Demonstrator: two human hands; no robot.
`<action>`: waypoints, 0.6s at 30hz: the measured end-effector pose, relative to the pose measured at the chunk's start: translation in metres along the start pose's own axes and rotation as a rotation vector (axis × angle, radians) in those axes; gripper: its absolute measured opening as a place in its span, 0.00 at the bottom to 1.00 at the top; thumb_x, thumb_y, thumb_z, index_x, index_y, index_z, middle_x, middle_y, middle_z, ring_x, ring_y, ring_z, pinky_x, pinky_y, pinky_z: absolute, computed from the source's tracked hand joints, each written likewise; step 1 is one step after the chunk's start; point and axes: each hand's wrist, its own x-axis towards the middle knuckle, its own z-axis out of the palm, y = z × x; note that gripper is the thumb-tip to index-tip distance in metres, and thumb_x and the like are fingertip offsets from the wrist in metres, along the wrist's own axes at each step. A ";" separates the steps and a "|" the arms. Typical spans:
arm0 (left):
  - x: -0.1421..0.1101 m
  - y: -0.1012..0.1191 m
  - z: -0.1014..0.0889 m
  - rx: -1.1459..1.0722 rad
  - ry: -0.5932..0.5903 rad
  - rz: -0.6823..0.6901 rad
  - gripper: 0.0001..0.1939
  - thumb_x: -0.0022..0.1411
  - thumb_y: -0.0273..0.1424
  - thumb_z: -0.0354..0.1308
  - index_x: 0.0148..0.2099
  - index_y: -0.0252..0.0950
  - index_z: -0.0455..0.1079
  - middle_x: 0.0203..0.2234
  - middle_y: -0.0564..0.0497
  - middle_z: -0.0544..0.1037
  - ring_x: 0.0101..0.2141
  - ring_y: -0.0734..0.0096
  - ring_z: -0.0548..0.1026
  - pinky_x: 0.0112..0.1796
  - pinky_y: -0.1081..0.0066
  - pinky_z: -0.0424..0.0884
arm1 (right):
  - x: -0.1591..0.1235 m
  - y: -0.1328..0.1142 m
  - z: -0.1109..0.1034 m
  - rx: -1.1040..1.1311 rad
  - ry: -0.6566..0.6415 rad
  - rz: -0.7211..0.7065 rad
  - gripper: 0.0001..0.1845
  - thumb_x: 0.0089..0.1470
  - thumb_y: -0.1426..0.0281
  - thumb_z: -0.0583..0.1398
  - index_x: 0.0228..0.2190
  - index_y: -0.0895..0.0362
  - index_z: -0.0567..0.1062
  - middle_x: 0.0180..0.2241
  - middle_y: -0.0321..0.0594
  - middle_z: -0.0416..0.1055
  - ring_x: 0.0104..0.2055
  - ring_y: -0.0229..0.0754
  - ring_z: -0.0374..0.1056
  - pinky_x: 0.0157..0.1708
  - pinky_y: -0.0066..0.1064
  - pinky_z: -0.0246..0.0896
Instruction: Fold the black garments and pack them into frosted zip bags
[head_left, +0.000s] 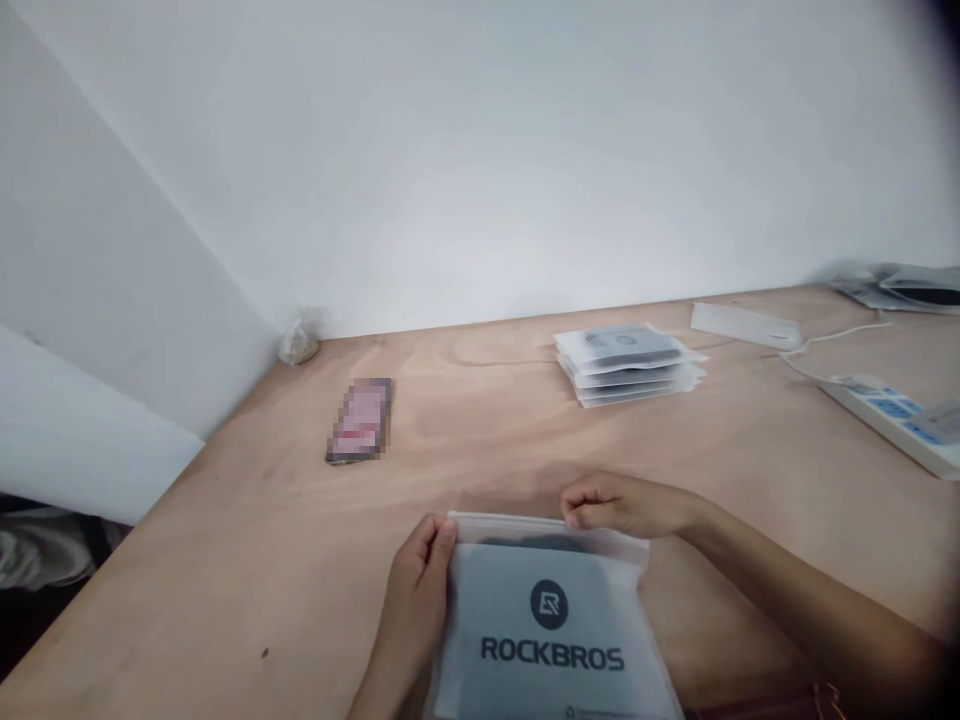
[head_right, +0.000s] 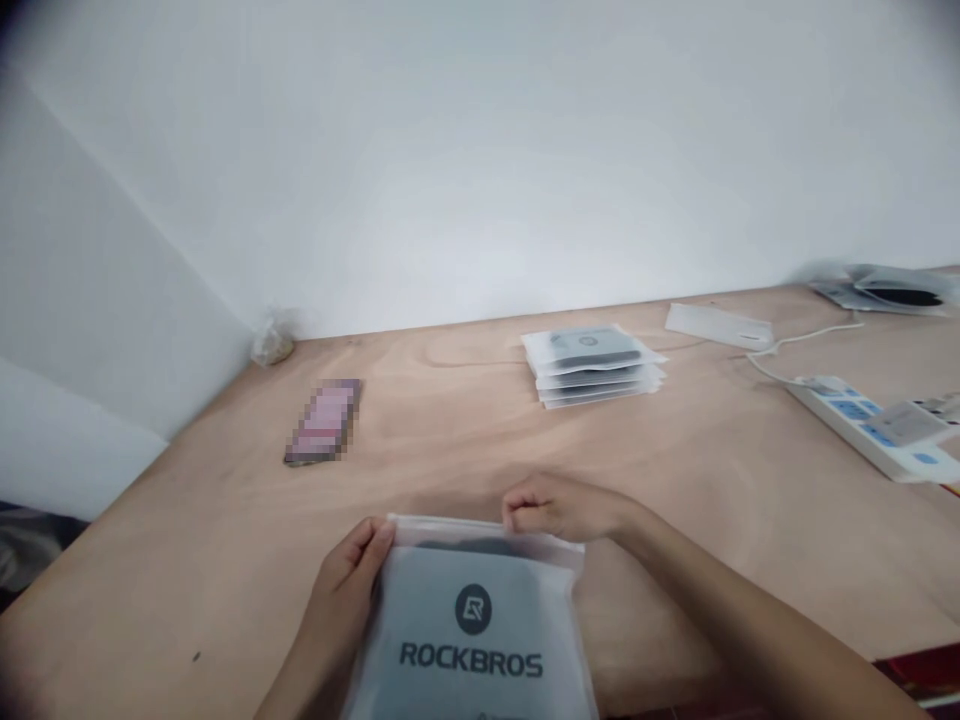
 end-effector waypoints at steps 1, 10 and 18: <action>-0.001 -0.002 -0.001 -0.008 0.006 -0.012 0.19 0.59 0.45 0.50 0.24 0.37 0.61 0.19 0.58 0.62 0.23 0.73 0.60 0.26 0.75 0.58 | -0.004 0.003 -0.003 0.008 0.003 0.019 0.09 0.52 0.74 0.54 0.22 0.58 0.69 0.21 0.29 0.60 0.24 0.31 0.54 0.26 0.24 0.48; -0.005 -0.017 -0.017 -0.027 0.023 -0.081 0.19 0.57 0.46 0.51 0.23 0.37 0.59 0.18 0.59 0.61 0.22 0.75 0.60 0.24 0.77 0.58 | -0.023 0.026 -0.013 0.183 0.108 0.224 0.12 0.51 0.60 0.55 0.25 0.56 0.64 0.21 0.34 0.67 0.23 0.38 0.68 0.21 0.27 0.60; 0.011 0.006 -0.037 -0.011 -0.256 -0.033 0.13 0.58 0.42 0.52 0.37 0.38 0.69 0.25 0.56 0.70 0.26 0.73 0.68 0.27 0.75 0.64 | -0.015 0.029 -0.007 0.171 0.368 0.147 0.19 0.55 0.51 0.50 0.28 0.54 0.59 0.25 0.33 0.66 0.24 0.36 0.65 0.23 0.28 0.59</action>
